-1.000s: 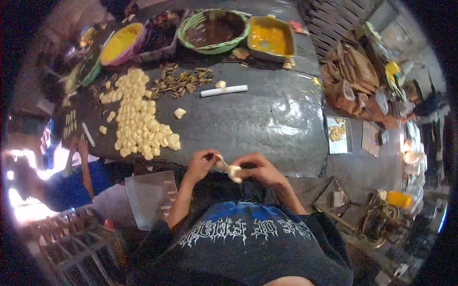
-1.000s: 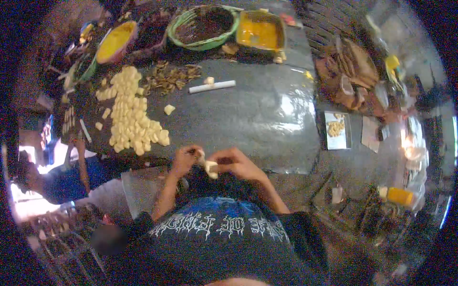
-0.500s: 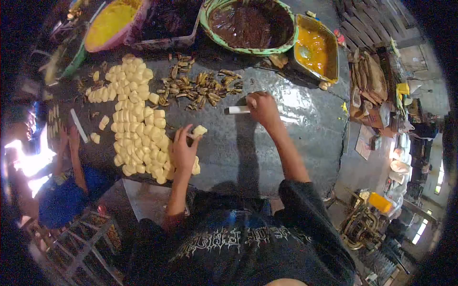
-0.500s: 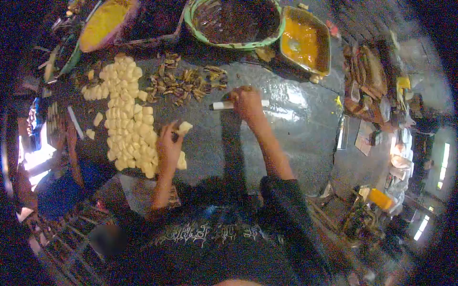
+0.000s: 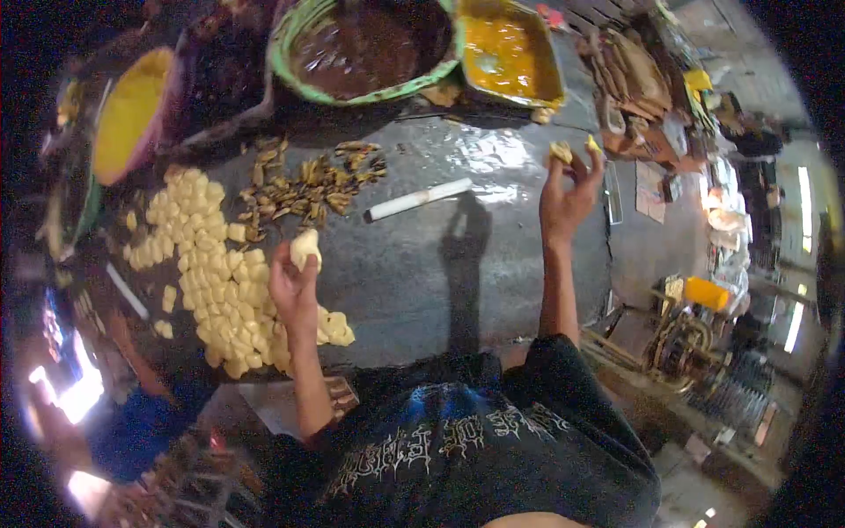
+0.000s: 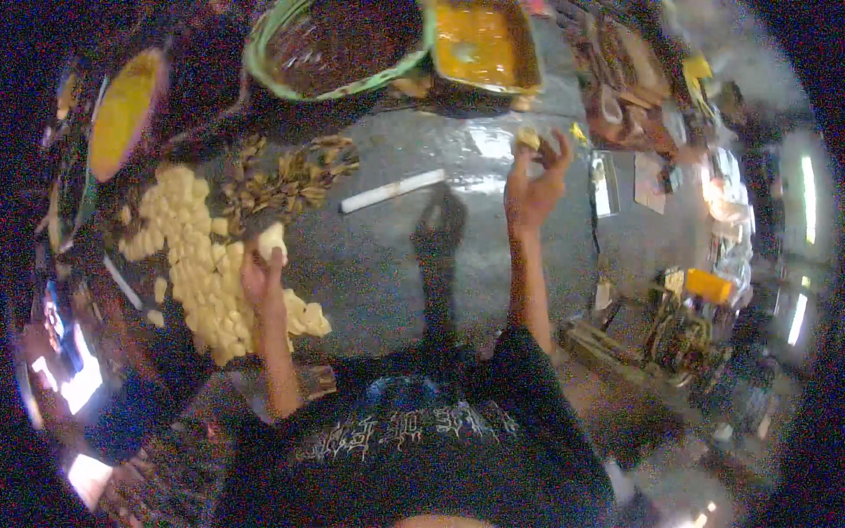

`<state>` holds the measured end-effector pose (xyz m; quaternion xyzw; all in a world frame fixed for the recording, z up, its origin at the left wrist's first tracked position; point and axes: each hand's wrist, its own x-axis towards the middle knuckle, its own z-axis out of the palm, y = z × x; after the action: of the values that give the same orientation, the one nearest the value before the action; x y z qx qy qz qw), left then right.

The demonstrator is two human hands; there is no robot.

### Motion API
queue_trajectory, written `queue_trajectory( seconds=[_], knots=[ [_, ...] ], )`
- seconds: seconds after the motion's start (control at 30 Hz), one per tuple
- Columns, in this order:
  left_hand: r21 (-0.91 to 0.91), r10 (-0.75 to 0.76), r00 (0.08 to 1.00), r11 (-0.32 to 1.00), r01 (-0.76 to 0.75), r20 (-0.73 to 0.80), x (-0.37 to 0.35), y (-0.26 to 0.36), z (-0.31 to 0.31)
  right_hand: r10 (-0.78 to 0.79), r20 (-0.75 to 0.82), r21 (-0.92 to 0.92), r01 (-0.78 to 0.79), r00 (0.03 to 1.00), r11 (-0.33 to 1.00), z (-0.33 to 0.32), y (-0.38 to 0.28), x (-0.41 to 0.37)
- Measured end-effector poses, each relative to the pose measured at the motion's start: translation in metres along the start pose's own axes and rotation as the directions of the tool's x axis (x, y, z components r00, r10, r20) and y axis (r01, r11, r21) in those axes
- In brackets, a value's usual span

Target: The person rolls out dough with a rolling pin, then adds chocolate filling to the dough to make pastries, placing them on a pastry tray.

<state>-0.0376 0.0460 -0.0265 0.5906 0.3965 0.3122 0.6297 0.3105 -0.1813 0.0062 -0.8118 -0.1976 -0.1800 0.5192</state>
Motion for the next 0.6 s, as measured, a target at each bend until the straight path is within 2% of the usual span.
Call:
queue_trajectory(
  seconds=[0.03, 0.07, 0.1, 0.13, 0.23, 0.33, 0.4, 0.43, 0.5, 0.53, 0.57, 0.6],
  knots=[
    [0.045, 0.024, 0.999, 0.999, -0.026, 0.038, -0.009, -0.005, 0.009, -0.145, -0.079, -0.221, 0.124, 0.986, 0.967, -0.025, 0.018, -0.008],
    [0.09, 0.049, 0.996, 0.994, -0.056, 0.074, -0.019, -0.012, 0.017, -0.161, 0.041, -0.428, 0.163, 0.986, 0.889, -0.052, 0.037, -0.021],
    [-0.054, -0.04, 0.992, 0.997, 0.047, 0.121, -0.033, -0.029, 0.027, -0.141, 0.162, -0.605, 0.211, 0.977, 0.767, -0.077, 0.058, -0.04],
    [-0.11, -0.034, 0.989, 0.993, 0.05, 0.145, -0.048, -0.035, 0.041, -0.084, 0.276, -0.743, 0.268, 0.957, 0.613, -0.096, 0.077, -0.059],
    [-0.022, -0.051, 0.972, 0.998, 0.058, 0.23, -0.092, -0.048, 0.078, -0.097, 0.421, -0.776, 0.414, 0.902, 0.476, -0.123, 0.122, -0.096],
    [0.0, -0.075, 0.969, 0.997, 0.077, 0.233, -0.139, -0.041, 0.125, -0.208, 0.276, -0.743, 0.346, 0.938, 0.573, -0.15, 0.11, -0.071],
    [0.045, -0.087, 0.974, 0.996, 0.079, 0.207, -0.167, -0.032, 0.157, -0.079, 0.193, -0.399, 0.152, 0.978, 0.904, -0.176, 0.084, -0.065],
    [0.026, -0.09, 0.972, 0.996, 0.086, 0.217, -0.185, -0.027, 0.172, 0.004, 0.171, -0.188, 0.028, 0.985, 0.982, -0.187, 0.069, -0.064],
    [-0.017, -0.084, 0.963, 0.996, 0.091, 0.255, -0.212, -0.019, 0.202, 0.154, 0.423, 0.038, -0.188, 0.893, 0.982, -0.211, 0.026, -0.086],
    [0.001, -0.016, 0.959, 1.0, 0.017, 0.284, -0.223, -0.025, 0.215, 0.198, 0.651, 0.14, -0.372, 0.733, 0.917, -0.225, 0.018, -0.103],
    [0.015, 0.047, 0.949, 0.998, -0.055, 0.312, -0.235, -0.037, 0.225, 0.159, 0.728, 0.333, -0.546, 0.667, 0.769, -0.225, 0.015, -0.129],
    [0.03, 0.103, 0.936, 0.992, -0.12, 0.338, -0.245, -0.044, 0.233, 0.135, 0.765, 0.301, -0.535, 0.63, 0.789, -0.234, 0.005, -0.144]
  ],
)
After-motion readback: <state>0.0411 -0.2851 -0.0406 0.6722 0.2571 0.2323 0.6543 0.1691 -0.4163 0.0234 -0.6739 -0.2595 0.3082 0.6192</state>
